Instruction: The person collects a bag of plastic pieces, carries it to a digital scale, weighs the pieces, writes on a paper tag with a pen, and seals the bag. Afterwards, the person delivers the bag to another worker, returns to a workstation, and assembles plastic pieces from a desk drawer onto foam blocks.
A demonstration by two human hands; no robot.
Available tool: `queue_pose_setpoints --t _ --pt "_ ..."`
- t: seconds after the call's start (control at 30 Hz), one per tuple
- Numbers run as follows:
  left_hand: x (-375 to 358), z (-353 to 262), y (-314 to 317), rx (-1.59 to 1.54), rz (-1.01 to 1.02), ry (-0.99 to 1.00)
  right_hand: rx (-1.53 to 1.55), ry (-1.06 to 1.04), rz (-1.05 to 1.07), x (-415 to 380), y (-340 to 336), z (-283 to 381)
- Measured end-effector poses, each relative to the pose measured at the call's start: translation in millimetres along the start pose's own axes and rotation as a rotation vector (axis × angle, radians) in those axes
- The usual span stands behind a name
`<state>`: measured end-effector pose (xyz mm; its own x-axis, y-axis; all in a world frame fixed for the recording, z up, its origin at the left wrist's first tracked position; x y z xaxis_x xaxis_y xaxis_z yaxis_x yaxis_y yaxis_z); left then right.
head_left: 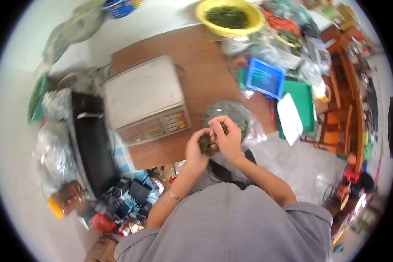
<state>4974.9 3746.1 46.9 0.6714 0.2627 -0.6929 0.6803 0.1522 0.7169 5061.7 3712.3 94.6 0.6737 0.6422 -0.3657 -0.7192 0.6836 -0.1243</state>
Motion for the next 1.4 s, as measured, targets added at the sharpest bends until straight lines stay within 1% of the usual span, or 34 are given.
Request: queue_pose_setpoints --t 0.03,0.07,0.1,0.13,0.2,0.23,0.27,0.33,0.4,0.43,0.47,0.5,0.53,0.57,0.6,0.63,0.67,0.7,0.73,0.8,0.93,0.97,1.03,1.07,1.13,1.17,1.2,1.3,1.33,1.4 --pt "6.4 0.0 -13.9 -0.098 -0.036 0.033 -0.163 -0.230 -0.079 -4.5 12.8 20.1" --pt "5.7 -1.1 -8.0 -0.231 0.010 0.051 -0.316 -0.464 -0.169 -12.6 24.8 38.0" --pt "12.7 0.1 -15.5 -0.241 0.007 0.083 -0.330 -0.519 -0.099 -15.1 38.9 40.6" --pt "27.2 -1.0 -22.0 -0.391 0.184 0.161 -0.322 -0.527 -0.076 -13.0 47.0 39.3" --pt "51.5 -8.5 -42.9 -0.676 0.551 0.306 -0.441 -0.703 -0.041 -12.9 64.0 40.0" --pt "43.0 -21.8 -38.7 -0.813 0.738 0.375 -0.443 -0.673 0.026 -11.2 72.1 34.6" --pt "39.4 -27.9 -43.1 -0.820 0.736 0.388 -0.444 -0.674 0.041 -12.6 78.0 32.7" --pt "30.3 -40.9 -53.7 -0.552 0.480 0.417 -0.494 -0.849 0.043 -23.7 90.1 39.8" --pt "7.7 -61.2 -49.2 -0.285 0.224 0.421 -0.514 -0.877 0.097 -23.9 98.2 38.9" --pt "-2.9 -69.8 -43.8 -0.150 0.097 0.415 -0.504 -0.856 0.038 -21.9 95.1 43.0" --pt "-10.2 -71.2 -36.1 -0.418 -0.050 0.295 -0.494 -0.835 -0.022 -19.7 91.6 45.6" --pt "-9.3 -79.8 -38.7 -0.414 0.067 0.296 -0.394 -0.667 -0.050 -9.1 85.7 33.3" --pt "-9.4 -89.4 -43.4 -0.410 0.184 0.297 -0.357 -0.534 -0.067 4.0 78.0 21.7" --pt "-12.0 -97.3 -49.3 -0.416 0.186 0.296 -0.454 -0.442 -0.075 17.5 70.3 9.1" --pt "-14.7 -107.7 -55.9 -0.397 0.160 0.338 -0.549 -0.350 -0.084 30.7 64.4 -6.6" --pt "-17.3 -117.3 -62.1 -0.378 0.134 0.379 -0.555 -0.353 -0.085 42.9 66.4 -31.6" --pt "-19.6 -123.6 -67.2 -0.380 0.137 0.375 -0.454 -0.236 -0.002 58.4 72.4 -73.7" --pt "-22.6 -131.5 -73.0 -0.369 0.130 0.402 -0.351 -0.118 0.078 67.1 77.2 -98.7" --pt "-25.7 -139.0 -76.9 -0.358 0.123 0.432 -0.353 -0.119 0.075 69.9 78.8 -97.5" --pt "-33.4 -149.0 -82.7 -0.361 0.102 0.452 -0.596 -0.242 0.151 71.2 93.0 -91.1" --pt "-48.3 -167.7 -96.1 -0.360 0.064 0.506 -0.633 -0.186 0.087 74.5 94.9 -94.3" --pt "-50.8 -173.0 -98.9 -0.352 0.071 0.522 -0.632 -0.184 0.095 73.6 95.5 -97.6" --pt "-55.1 -185.7 -106.5 -0.342 0.056 0.566 -0.586 -0.197 0.043 75.7 90.2 -106.4" --pt "-57.7 -194.2 -107.7 -0.345 0.048 0.583 -0.581 -0.200 0.060 78.3 90.0 -112.5" --pt "-65.1 -216.1 -106.8 -0.329 0.022 0.637 -0.568 -0.072 0.052 81.5 87.4 -130.8" --pt "-68.4 -229.4 -104.7 -0.314 0.024 0.657 -0.494 0.039 0.081 74.3 89.6 -115.2" --pt "-66.3 -243.3 -103.2 -0.335 0.104 0.644 -0.490 0.035 0.093 74.3 91.4 -111.6" --pt "-67.7 -274.8 -82.4 -0.341 0.091 0.683 -0.456 0.208 0.214 77.5 86.8 -122.4" --pt "-65.7 -283.4 -73.4 -0.282 0.090 0.700 -0.456 0.202 0.218 79.0 84.0 -123.4" --pt "-55.7 -294.6 -58.1 -0.223 0.094 0.715 -0.574 0.151 0.143 80.4 71.0 -127.7"
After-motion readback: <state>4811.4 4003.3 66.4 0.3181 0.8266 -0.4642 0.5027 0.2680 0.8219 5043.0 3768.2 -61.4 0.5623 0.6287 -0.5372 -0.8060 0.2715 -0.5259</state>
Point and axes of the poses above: each hand's wrist, its own x-axis towards the middle knuckle, its own y-axis out of the palm, z = x × y, the point moved 7 cm from there along x, towards the middle knuckle, and after that the axes turned 14 degrees about -x, right-handed, at the moved point
